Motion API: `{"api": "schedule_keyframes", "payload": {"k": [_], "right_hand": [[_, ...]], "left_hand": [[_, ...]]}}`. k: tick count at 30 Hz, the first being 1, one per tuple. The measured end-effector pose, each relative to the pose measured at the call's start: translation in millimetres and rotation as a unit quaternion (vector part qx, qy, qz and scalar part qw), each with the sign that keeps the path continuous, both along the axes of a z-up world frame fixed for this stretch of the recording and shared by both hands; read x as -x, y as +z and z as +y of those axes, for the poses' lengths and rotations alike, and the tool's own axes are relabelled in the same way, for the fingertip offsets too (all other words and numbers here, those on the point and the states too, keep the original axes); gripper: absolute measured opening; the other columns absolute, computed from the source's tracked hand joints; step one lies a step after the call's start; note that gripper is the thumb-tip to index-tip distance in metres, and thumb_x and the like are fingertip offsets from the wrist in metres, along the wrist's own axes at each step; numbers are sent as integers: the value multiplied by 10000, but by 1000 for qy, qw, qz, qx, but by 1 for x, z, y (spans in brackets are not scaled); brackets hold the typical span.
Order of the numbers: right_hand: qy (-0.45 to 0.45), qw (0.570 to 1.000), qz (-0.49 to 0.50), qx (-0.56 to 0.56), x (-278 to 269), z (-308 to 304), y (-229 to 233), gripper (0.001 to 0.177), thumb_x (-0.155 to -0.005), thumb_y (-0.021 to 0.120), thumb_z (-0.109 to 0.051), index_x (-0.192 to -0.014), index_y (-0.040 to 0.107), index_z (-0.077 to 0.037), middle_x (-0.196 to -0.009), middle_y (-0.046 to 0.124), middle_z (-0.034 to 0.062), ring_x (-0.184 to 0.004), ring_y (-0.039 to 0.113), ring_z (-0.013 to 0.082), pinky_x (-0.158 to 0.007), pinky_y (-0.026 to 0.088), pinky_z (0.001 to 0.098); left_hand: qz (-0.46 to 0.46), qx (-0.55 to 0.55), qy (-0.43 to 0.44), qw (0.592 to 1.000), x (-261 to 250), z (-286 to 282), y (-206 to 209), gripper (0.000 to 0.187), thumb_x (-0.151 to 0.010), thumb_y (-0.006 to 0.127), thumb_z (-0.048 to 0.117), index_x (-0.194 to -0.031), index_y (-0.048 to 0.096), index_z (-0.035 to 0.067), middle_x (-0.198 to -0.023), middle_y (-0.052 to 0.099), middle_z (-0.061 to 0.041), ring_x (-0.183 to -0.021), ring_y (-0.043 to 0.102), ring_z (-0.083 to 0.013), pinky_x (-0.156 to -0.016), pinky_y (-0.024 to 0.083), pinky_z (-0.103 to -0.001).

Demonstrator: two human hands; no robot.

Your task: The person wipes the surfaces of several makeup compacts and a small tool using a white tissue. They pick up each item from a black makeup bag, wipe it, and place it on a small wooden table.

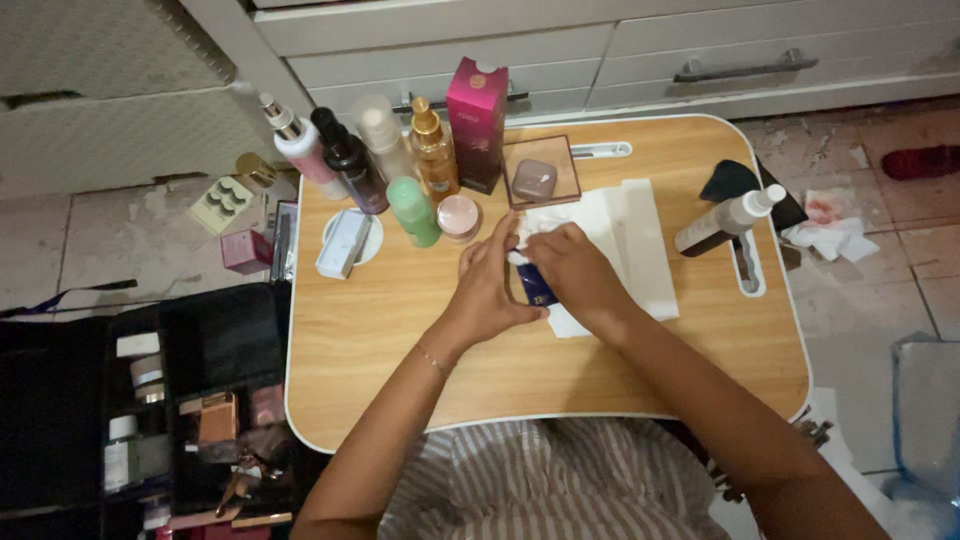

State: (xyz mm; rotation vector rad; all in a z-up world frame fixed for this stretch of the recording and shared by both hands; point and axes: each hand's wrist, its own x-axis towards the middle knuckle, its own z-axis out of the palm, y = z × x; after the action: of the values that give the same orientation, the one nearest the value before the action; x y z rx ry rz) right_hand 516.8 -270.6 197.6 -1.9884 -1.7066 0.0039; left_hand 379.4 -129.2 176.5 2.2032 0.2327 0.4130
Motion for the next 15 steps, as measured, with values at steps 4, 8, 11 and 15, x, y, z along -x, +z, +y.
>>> {"api": "schedule_keyframes", "payload": {"k": [4, 8, 11, 15], "right_hand": [[1, 1000, -25, 4, 4, 7, -1, 311, -834, 655, -59, -1143, 683, -36, -1190, 683, 91, -1052, 577, 326, -941, 495, 382], [40, 997, -70, -6, 17, -14, 5, 388, -731, 677, -87, -1109, 678, 0, -1135, 674, 118, -1047, 589, 341, -923, 498, 403], [48, 995, -72, -43, 27, -18, 17, 387, -745, 649, -94, -1122, 675, -13, -1169, 672, 135, -1035, 597, 328, -908, 511, 393], [-219, 889, 384, 118, 33, -5, 28, 252, -941, 644, -230, -1072, 648, -15, -1035, 617, 153, -956, 641, 311, -834, 517, 392]], "left_hand": [[2, -5, 24, 1000, 1, 1, 1, 1458, -514, 1001, 381, -1621, 111, 55, -1363, 600, -186, -1351, 453, -397, -1165, 276, -501], [9, 5, 20, 1000, 1, 3, 4, 1489, -515, 997, 386, -1619, 61, 34, -1373, 592, -196, -1383, 430, -401, -1180, 267, -505], [-3, -9, 18, 1000, 2, 4, 4, 1480, -534, 996, 385, -1620, 55, 31, -1399, 609, -184, -1396, 416, -406, -1188, 259, -506], [1, -23, 19, 1000, 2, 5, -1, 1496, -529, 1001, 393, -1617, 43, 23, -1397, 603, -204, -1391, 402, -418, -1185, 259, -506]]}}
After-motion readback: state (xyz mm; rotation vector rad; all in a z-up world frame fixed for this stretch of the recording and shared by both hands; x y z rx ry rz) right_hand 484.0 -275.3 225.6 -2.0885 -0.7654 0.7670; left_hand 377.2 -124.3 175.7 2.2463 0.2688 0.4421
